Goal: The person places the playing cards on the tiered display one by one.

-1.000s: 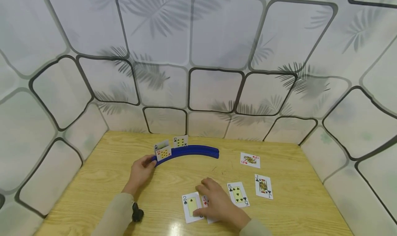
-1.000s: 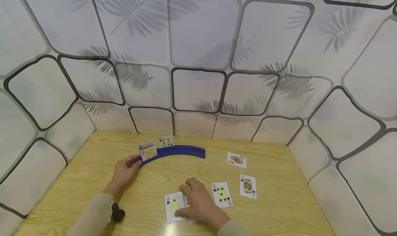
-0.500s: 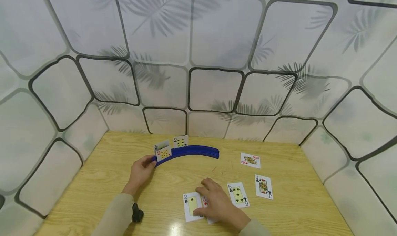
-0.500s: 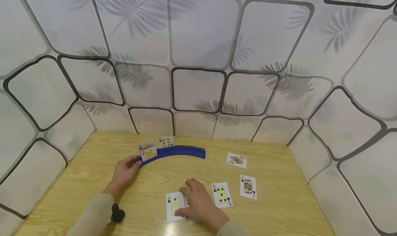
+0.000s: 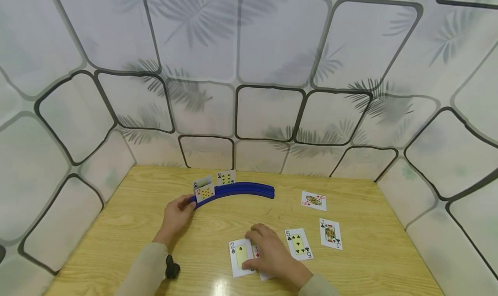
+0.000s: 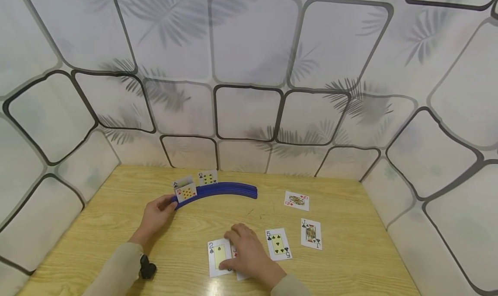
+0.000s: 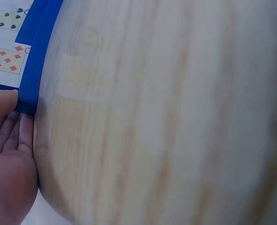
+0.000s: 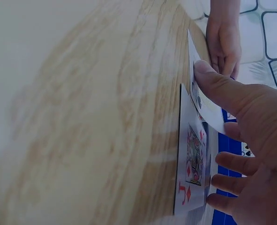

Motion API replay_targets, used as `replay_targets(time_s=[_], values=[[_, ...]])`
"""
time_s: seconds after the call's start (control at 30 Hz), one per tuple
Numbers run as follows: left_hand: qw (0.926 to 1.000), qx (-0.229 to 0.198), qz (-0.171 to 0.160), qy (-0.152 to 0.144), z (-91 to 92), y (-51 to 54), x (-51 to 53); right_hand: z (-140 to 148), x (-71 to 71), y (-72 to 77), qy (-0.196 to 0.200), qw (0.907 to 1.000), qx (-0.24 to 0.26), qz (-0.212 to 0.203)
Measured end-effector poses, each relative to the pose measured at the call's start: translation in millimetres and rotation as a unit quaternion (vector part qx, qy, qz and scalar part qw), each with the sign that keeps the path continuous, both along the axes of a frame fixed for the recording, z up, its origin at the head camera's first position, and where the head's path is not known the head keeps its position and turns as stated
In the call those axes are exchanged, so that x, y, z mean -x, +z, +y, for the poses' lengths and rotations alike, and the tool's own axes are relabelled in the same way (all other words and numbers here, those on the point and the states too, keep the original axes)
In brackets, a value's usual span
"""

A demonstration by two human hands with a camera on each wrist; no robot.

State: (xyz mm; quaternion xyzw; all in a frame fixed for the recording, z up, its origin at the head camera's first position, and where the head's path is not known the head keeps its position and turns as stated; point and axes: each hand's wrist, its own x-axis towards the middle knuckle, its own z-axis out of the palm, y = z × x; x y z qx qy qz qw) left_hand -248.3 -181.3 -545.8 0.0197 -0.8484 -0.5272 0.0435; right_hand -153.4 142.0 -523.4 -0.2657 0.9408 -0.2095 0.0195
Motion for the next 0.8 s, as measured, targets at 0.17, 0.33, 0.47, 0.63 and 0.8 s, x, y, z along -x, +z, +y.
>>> replay_targets(time_s=[0.17,0.33,0.47,0.63,0.8], values=[[1.0,0.001,-0.001,0.002,-0.4,-0.2,-0.3,-2.6,1.6,-0.7,0.002,0.9996,0.028,-0.005],[1.0,0.006,0.001,0.004,-0.9,-0.7,0.3,-4.8,1.8,1.6,-0.011,0.9984,0.042,-0.035],[1.0,0.007,0.003,0.004,-0.7,0.0,0.4,-6.5,4.2,3.0,-0.009,0.9952,0.077,-0.059],[1.0,0.002,0.004,0.005,0.2,0.5,-0.1,-7.5,7.0,3.9,-0.014,0.9877,0.123,-0.097],[1.0,-0.004,0.001,0.004,1.3,1.1,-1.2,-6.4,9.9,3.9,-0.029,0.9754,0.176,-0.13]])
